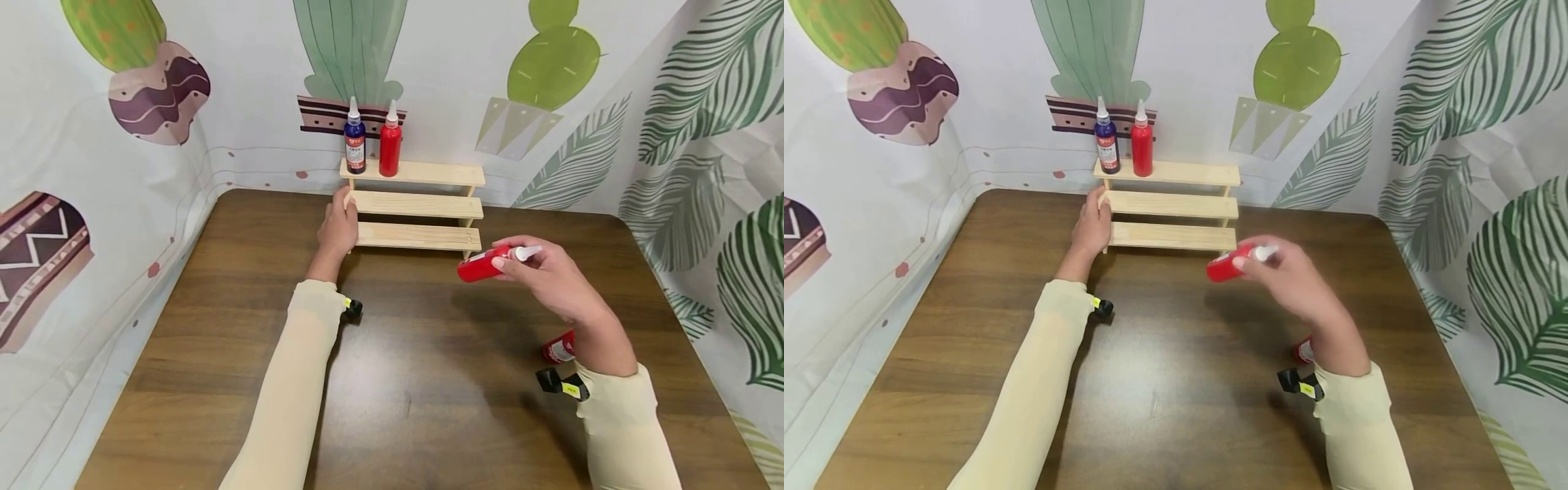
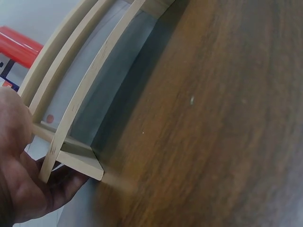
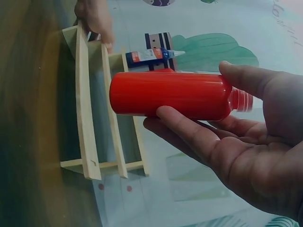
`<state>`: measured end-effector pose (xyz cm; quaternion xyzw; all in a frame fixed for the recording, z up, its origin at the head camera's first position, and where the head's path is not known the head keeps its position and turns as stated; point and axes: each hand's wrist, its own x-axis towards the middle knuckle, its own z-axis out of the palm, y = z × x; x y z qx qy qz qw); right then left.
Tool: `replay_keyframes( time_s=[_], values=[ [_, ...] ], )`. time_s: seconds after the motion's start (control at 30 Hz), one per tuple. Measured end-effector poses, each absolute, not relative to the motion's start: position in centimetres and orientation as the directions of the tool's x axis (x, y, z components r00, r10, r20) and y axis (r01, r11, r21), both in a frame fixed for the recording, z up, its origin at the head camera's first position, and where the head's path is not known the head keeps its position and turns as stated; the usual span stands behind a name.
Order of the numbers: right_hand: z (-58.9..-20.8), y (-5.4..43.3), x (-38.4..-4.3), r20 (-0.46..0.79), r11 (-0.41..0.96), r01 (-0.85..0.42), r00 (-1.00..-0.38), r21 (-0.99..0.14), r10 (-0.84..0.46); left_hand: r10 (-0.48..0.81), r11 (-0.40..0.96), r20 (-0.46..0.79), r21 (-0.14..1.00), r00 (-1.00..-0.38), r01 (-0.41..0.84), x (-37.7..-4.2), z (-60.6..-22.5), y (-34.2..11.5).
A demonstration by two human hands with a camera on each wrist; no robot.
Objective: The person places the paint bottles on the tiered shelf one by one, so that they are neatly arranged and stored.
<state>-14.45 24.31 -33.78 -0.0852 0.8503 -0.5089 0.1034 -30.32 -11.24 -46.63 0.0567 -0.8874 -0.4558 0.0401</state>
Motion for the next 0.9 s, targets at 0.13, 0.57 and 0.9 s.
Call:
replay_keyframes(
  time_s=[0.13,0.57,0.9],
  values=[
    [-34.2,23.9,-14.7,-0.092,0.448,-0.031,-0.964,-0.893,-0.250,-0.132,0.574,0.017,0.816,-0.991,-0.063,-30.3,-46.6,-11.4],
    [-34.8,22.3,-15.7,-0.076,0.440,-0.013,-0.980,-0.898,-0.183,-0.128,0.574,0.012,0.816,-0.992,-0.064,-30.4,-46.3,-11.6],
    [-35.2,21.5,-16.4,-0.069,0.455,0.000,-0.988,-0.890,-0.135,-0.131,0.581,0.019,0.812,-0.991,-0.061,-30.3,-46.4,-11.4]
  ],
)
